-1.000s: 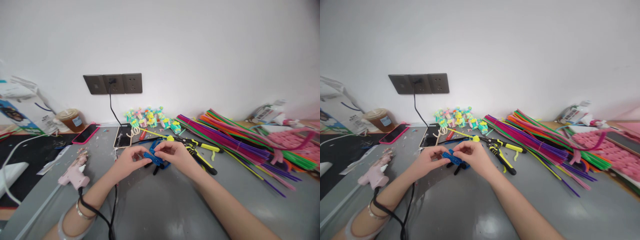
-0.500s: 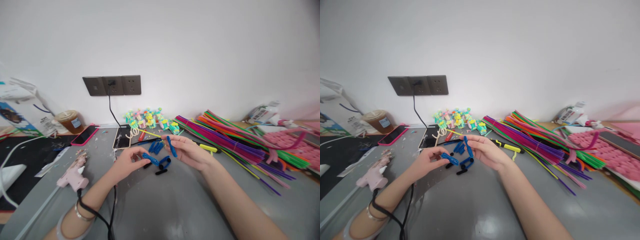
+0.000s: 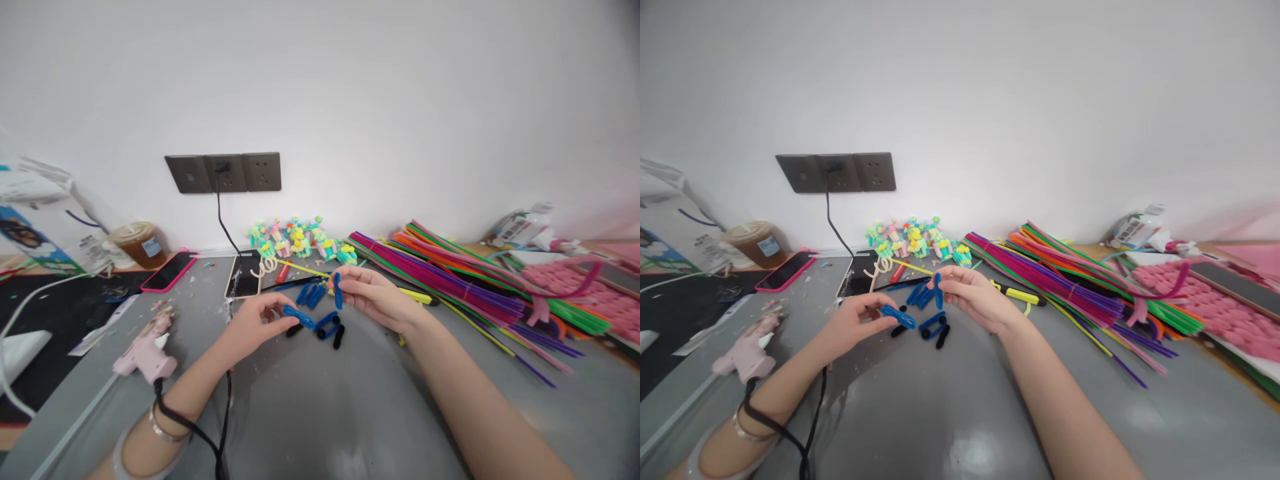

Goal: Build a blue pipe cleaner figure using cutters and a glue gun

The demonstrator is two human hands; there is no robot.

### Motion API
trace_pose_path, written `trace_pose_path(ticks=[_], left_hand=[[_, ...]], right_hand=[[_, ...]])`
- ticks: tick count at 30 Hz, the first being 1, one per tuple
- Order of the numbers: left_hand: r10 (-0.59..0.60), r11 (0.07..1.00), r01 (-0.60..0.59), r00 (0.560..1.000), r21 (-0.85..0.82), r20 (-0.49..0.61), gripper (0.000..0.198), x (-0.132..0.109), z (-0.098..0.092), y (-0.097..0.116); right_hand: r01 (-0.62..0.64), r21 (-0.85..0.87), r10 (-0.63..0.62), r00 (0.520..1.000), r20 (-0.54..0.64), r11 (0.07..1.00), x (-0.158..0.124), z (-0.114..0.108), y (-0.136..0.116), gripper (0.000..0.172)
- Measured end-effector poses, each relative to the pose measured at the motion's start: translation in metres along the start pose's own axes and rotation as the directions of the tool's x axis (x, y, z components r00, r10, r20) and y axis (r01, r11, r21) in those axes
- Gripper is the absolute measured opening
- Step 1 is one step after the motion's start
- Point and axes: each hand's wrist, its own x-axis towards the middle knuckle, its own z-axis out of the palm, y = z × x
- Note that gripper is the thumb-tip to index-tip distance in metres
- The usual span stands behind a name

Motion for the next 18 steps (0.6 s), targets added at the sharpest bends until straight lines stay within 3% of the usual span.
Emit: trace_pose_path(ticks=[7,11,14,16,18], left_hand=[[-0.006,1.0,0.006,1.0,0.017,-0.011,0.021,0.0,-0.001,-0.001],[0.004,1.0,-0.004,1.0,0.009,0.002,0.02,0.0,-0.001,-0.001],[0.018,1.0,-0.018,1.0,0.013,0.009,0.019,0.0,-0.001,-0.001],[0.022,1.0,-0.023,1.0,0.017,0.007,0.02,0.0,-0.002,-0.002],[0.029,0.999,-0.029,1.0,0.017,0.005,0.02,0.0,-0.002,-0.002]], right_hand=[[0.039,-0.106,-0.039,0.999,0.004,0.994,0.0,-0.001,0.0,0.03],[0.085,-0.302,-0.107,0.993,-0.055,0.949,0.004,-0.006,0.002,0.033],[0.119,-0.487,-0.165,0.985,-0.053,0.865,0.005,-0.011,0.004,0.033],[0.072,-0.571,-0.105,0.994,-0.025,0.818,0.003,-0.013,0.005,0.037],[-0.032,-0.595,0.053,0.998,0.019,0.803,-0.001,-0.013,0.005,0.04]])
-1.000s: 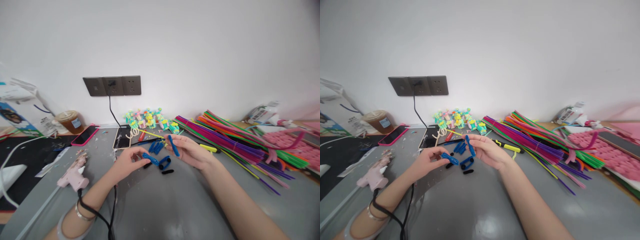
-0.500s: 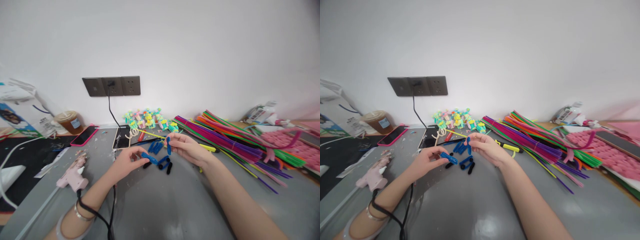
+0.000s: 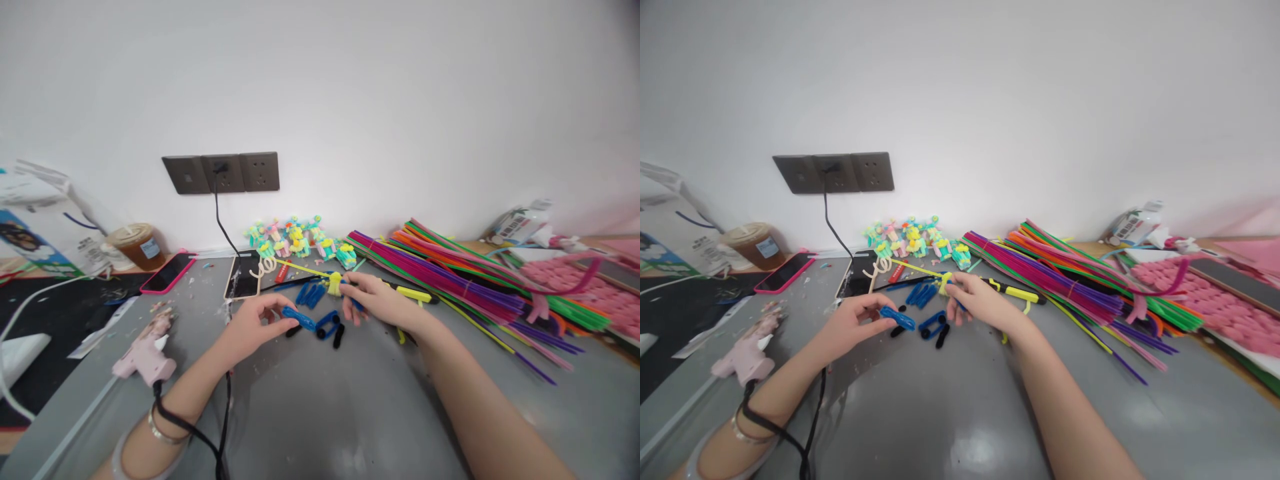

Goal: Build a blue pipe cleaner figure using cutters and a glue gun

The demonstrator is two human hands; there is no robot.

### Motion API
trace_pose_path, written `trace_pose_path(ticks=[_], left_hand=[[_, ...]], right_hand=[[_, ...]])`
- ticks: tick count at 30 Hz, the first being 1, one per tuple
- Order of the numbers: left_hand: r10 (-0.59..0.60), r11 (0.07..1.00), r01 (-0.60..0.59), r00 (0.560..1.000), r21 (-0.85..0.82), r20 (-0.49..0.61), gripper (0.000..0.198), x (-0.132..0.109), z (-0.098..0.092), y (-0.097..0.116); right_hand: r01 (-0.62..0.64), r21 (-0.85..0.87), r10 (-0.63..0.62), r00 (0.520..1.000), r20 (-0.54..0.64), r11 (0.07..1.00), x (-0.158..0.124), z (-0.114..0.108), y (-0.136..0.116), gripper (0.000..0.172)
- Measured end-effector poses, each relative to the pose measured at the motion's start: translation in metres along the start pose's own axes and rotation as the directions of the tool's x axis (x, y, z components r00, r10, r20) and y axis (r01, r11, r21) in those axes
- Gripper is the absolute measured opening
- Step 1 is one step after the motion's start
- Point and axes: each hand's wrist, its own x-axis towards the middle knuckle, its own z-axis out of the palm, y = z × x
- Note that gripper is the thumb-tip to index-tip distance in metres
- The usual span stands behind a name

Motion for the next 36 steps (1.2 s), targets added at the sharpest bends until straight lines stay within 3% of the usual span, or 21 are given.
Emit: trace_pose_path(ticks=[4,8,10,12,16,22,28,31,33,36], left_hand=[[-0.003,1.0,0.003,1.0,-0.006,0.0,0.019,-0.001,0.0,0.001],[0.001,1.0,-0.001,1.0,-0.021,-0.001,0.017,-0.001,0.0,0.004],[0.002,1.0,-0.002,1.0,-0.017,-0.003,0.017,-0.001,0.0,0.003],[0.006,1.0,-0.006,1.0,-0.013,-0.005,0.018,-0.001,0.0,0.003],[0.008,1.0,-0.008,1.0,-0.006,-0.009,0.018,-0.001,0.0,0.0],[-0.015,1.0,0.015,1.0,-0.011,-0.003,0.019,-0.001,0.0,-0.002],[-0.022,1.0,0.022,1.0,-0.005,-0.005,0.018,0.0,-0.001,0.001],[-0.026,1.0,0.026,1.0,-0.01,-0.003,0.018,-0.001,-0.001,0.002],[-0.027,1.0,0.027,1.0,-0.012,0.001,0.018,-0.001,-0.001,0.002],[-0.036,0.999,0.036,0.999,-0.008,0.0,0.018,-0.001,0.0,0.001]], right_hand=[[-0.155,-0.003,0.15,0.953,0.262,0.988,-0.012,-0.002,-0.005,0.043],[-0.135,-0.103,0.161,0.938,0.306,0.985,-0.019,-0.014,-0.006,0.042],[-0.099,-0.109,0.12,0.973,0.197,0.989,-0.019,-0.022,-0.003,0.046],[-0.084,-0.081,0.085,0.996,0.003,0.993,-0.016,-0.029,0.001,0.054],[-0.043,-0.086,0.014,0.949,-0.315,0.995,-0.009,-0.033,0.005,0.066],[0.191,-0.071,-0.203,0.889,-0.411,0.979,-0.002,-0.024,0.005,0.046],[0.362,0.13,-0.251,0.822,-0.511,0.923,-0.004,-0.02,-0.005,0.035],[0.297,0.067,-0.222,0.829,-0.514,0.952,-0.006,-0.022,-0.004,0.041],[0.153,-0.137,-0.203,0.827,-0.524,0.979,-0.005,-0.024,0.001,0.038],[-0.112,-0.471,-0.198,0.805,-0.559,0.875,-0.003,-0.029,0.012,0.029]])
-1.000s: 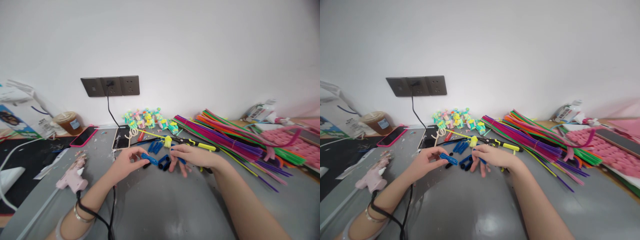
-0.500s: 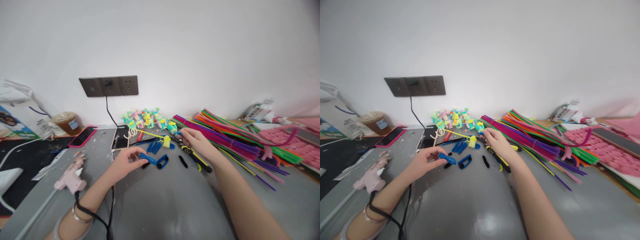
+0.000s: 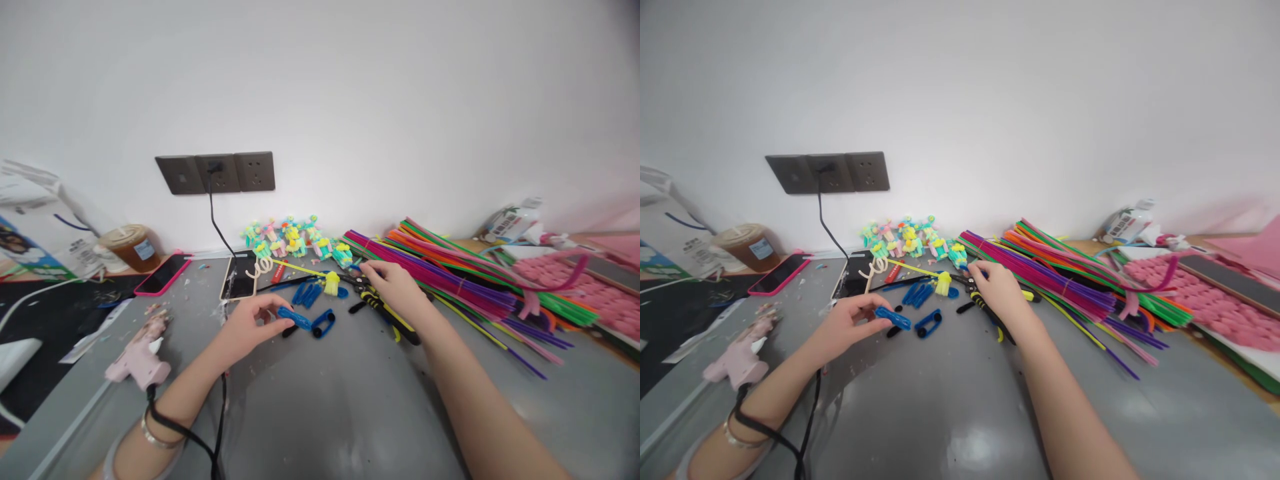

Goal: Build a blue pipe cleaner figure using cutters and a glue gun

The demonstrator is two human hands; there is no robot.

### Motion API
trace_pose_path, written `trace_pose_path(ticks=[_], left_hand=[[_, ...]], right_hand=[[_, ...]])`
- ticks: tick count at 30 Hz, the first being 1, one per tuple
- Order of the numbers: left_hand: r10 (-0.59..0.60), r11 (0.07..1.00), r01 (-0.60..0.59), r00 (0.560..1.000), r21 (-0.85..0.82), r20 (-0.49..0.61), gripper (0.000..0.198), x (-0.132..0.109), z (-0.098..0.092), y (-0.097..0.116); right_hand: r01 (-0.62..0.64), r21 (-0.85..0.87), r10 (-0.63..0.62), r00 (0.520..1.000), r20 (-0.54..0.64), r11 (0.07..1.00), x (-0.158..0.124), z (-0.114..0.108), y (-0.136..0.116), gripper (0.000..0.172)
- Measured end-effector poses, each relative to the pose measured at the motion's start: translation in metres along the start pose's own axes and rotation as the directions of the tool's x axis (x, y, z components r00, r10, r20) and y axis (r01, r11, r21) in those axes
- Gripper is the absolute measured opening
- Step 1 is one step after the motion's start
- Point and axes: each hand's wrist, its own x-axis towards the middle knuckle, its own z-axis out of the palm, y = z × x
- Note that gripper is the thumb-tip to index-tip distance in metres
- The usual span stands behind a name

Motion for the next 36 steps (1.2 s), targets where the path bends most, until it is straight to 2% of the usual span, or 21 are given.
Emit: trace_pose_path(ticks=[2,4,7,8,10,12,14,16,18,20,21,22,24,26,27,30,32,36], left_hand=[[-0.005,1.0,0.005,1.0,-0.002,-0.003,0.019,0.0,0.0,-0.001],[-0.005,1.0,0.005,1.0,-0.006,-0.006,0.02,0.0,0.0,-0.001],[-0.006,1.0,0.006,1.0,-0.009,-0.008,0.021,0.0,0.0,-0.002],[-0.008,1.0,0.008,1.0,-0.01,-0.008,0.021,0.0,0.0,-0.001],[-0.009,1.0,0.009,1.0,-0.013,-0.009,0.022,0.0,0.0,-0.001],[-0.007,1.0,0.007,1.0,-0.013,-0.008,0.022,0.0,0.0,0.0],[-0.008,1.0,0.008,1.0,-0.008,-0.009,0.021,0.0,0.0,0.0],[-0.011,1.0,0.011,1.0,-0.004,-0.008,0.022,0.0,0.0,0.0],[-0.011,1.0,0.011,1.0,-0.006,-0.005,0.022,0.0,0.0,0.0],[-0.009,1.0,0.009,1.0,-0.01,0.001,0.022,0.0,0.0,-0.002],[-0.01,1.0,0.01,1.0,-0.012,0.0,0.022,0.0,0.0,-0.002],[-0.012,1.0,0.012,1.0,-0.014,-0.001,0.023,0.0,0.0,-0.003],[-0.018,1.0,0.018,1.0,-0.02,-0.003,0.024,0.001,0.0,-0.005],[-0.016,1.0,0.016,1.0,-0.023,0.004,0.024,0.001,0.001,-0.006],[-0.012,1.0,0.012,1.0,-0.023,0.01,0.024,0.002,0.001,-0.007],[0.002,1.0,-0.001,1.0,-0.027,0.025,0.024,0.003,0.002,-0.008],[0.002,1.0,-0.002,1.0,-0.028,0.025,0.024,0.003,0.002,-0.008],[-0.002,1.0,0.003,1.0,-0.029,0.014,0.025,0.003,0.002,-0.006]], right_hand=[[-0.031,-0.136,0.026,0.999,-0.043,0.99,0.001,0.0,0.007,0.025],[-0.066,-0.167,0.05,0.994,-0.101,0.984,0.002,-0.002,0.012,0.027],[-0.092,-0.161,0.05,0.967,-0.248,0.983,0.004,-0.01,0.017,0.027],[-0.089,-0.106,0.054,0.954,-0.293,0.99,0.005,-0.013,0.017,0.024],[-0.053,0.111,0.087,0.939,-0.333,0.992,0.007,-0.019,0.017,0.02],[0.01,0.371,0.12,0.938,-0.326,0.928,0.009,-0.023,0.015,0.024],[0.07,0.521,0.116,0.941,-0.317,0.851,0.01,-0.025,0.012,0.03],[0.071,0.502,0.059,0.969,-0.239,0.862,0.009,-0.023,0.008,0.034],[0.062,0.35,-0.047,0.998,-0.051,0.935,0.006,-0.018,0.004,0.044],[0.117,0.125,-0.136,0.979,0.152,0.985,0.003,-0.009,0.002,0.049],[0.159,0.017,-0.159,0.965,0.208,0.987,0.001,-0.004,0.0,0.046],[0.196,-0.079,-0.174,0.959,0.225,0.977,-0.001,0.002,-0.002,0.04],[0.265,-0.205,-0.23,0.956,0.18,0.942,-0.004,0.014,-0.006,0.022],[0.384,-0.234,-0.363,0.923,0.128,0.893,-0.006,0.024,-0.013,0.007],[0.465,-0.222,-0.445,0.885,0.135,0.857,-0.007,0.029,-0.017,0.003],[0.655,-0.154,-0.613,0.75,0.25,0.74,-0.006,0.042,-0.028,0.013],[0.685,-0.132,-0.616,0.71,0.341,0.717,-0.004,0.049,-0.033,0.013],[0.652,-0.148,-0.555,0.726,0.406,0.744,-0.001,0.053,-0.035,0.008]])
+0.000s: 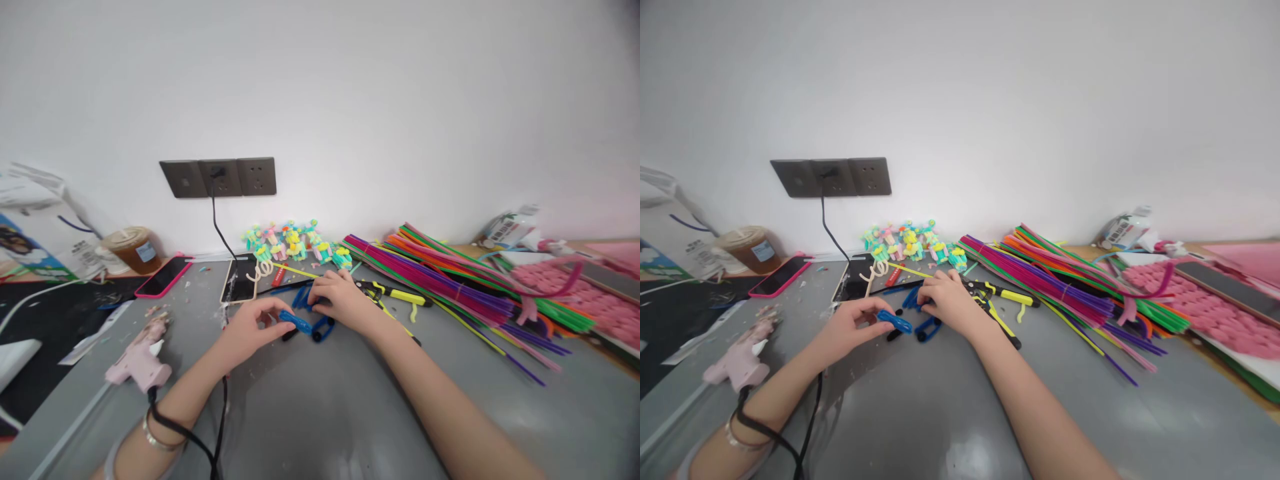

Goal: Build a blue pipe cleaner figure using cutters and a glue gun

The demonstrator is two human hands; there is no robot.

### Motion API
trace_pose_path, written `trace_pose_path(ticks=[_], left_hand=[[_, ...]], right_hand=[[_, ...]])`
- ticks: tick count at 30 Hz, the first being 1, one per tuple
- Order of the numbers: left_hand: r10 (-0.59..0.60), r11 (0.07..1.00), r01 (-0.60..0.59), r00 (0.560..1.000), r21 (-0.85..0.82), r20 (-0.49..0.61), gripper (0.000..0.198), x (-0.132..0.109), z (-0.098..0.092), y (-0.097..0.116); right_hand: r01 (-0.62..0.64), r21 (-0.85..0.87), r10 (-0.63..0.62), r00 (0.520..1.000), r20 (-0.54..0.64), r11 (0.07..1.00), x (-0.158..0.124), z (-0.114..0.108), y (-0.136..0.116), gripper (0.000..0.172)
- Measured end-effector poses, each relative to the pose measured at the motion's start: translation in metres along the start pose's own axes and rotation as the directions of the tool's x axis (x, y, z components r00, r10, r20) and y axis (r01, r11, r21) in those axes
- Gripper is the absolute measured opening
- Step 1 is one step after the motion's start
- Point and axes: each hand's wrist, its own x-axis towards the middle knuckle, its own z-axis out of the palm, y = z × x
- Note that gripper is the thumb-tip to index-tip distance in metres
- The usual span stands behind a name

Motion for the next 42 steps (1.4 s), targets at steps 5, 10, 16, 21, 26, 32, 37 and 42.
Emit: trace_pose_path(ticks=[5,10,16,21,26,32,37,42], left_hand=[[0.004,1.0,-0.004,1.0,0.001,0.006,0.024,-0.001,0.001,0.001],[0.011,1.0,-0.011,1.0,0.0,0.003,0.022,-0.001,0.0,0.002],[0.021,1.0,-0.021,1.0,0.0,-0.021,0.02,-0.002,-0.001,0.004],[0.026,1.0,-0.027,0.999,-0.001,-0.038,0.021,-0.001,-0.001,0.004],[0.022,1.0,-0.022,0.999,0.016,-0.049,0.019,-0.002,-0.002,0.004],[0.044,0.998,-0.045,0.999,-0.054,-0.029,0.02,-0.003,-0.001,0.003],[0.106,0.981,-0.102,0.994,-0.167,0.017,0.017,-0.004,0.0,0.003],[0.143,0.976,-0.135,0.989,-0.169,0.041,0.012,-0.004,0.0,0.004]], right_hand=[[0.002,-0.001,-0.002,1.0,-0.004,1.0,-0.003,-0.001,0.002,0.008],[0.006,0.205,0.019,0.993,-0.12,0.979,-0.004,-0.004,0.005,0.007],[-0.081,0.769,0.38,0.899,-0.219,0.634,-0.01,-0.009,0.012,0.025],[-0.161,0.927,0.553,0.831,-0.059,0.34,-0.016,-0.015,0.005,0.035],[-0.169,0.928,0.549,0.835,-0.045,0.333,-0.017,-0.022,0.0,0.039],[-0.163,0.967,0.505,0.862,0.043,0.196,-0.016,-0.018,-0.01,0.035],[-0.114,0.944,0.462,0.886,-0.045,0.31,-0.012,-0.006,-0.026,0.027],[-0.136,0.899,0.415,0.908,-0.055,0.417,-0.01,0.001,-0.03,0.023]])
